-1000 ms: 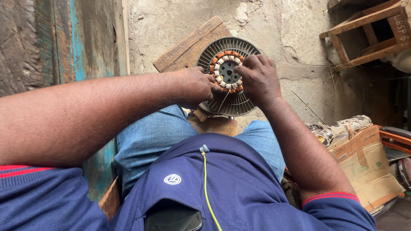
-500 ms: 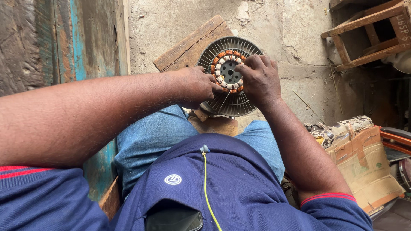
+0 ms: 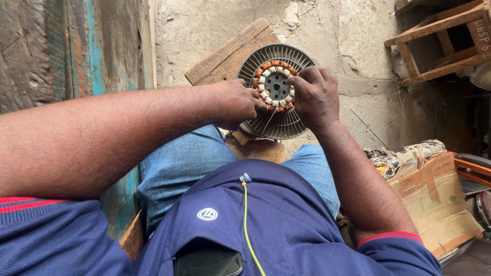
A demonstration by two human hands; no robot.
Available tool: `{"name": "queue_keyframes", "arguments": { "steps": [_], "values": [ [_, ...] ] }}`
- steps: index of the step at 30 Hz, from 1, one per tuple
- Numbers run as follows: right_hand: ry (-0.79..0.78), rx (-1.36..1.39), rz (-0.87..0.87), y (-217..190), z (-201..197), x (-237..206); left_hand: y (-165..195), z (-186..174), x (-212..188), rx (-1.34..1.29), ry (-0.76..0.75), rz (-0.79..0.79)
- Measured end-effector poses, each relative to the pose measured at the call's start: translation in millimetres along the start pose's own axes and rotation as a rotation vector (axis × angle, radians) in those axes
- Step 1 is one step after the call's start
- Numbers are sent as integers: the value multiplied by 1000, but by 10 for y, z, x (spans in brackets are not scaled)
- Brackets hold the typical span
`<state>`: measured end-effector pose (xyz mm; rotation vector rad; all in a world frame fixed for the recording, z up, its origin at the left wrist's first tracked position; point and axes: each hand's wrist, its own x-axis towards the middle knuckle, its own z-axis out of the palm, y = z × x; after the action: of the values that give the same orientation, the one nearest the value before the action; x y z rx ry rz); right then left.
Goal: The person sits on the floor and winds thin wire around the slots of a motor stator resting on a wooden block. They repeatedly thread the wire through the slots and pull it tight by hand.
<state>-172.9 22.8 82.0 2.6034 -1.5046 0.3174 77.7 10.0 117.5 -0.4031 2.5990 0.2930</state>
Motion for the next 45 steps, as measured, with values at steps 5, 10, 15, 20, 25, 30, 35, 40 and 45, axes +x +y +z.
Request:
{"name": "queue_keyframes", "arguments": {
  "steps": [5,10,15,20,25,30,35,40,45],
  "values": [
    [31,17,-12,17,23,-30,9,-11,-15,-3,1,-2],
    [74,-150,-55,114,19,-19,18,-30,-19,-31,-14,-15],
    [113,-175,-118,125,-80,-5,21,-47,-36,-31,-7,-18],
    [105,-171,-122,31,-86,34,27,-63,-47,-25,-23,-20],
    [45,-113,-72,1,-43,34,28,-68,-37,-14,-27,-17],
    [-28,-21,18,19,11,58,16,-50,-37,-17,-19,-12],
    [-44,97,79,68,28,56,10,-24,-33,-27,-4,-13],
    [-96,173,135,74,18,64,13,-12,-14,-21,1,-13],
    [-143,181,153,7,-15,60,8,-11,-18,-18,-10,-15]
  ]
}}
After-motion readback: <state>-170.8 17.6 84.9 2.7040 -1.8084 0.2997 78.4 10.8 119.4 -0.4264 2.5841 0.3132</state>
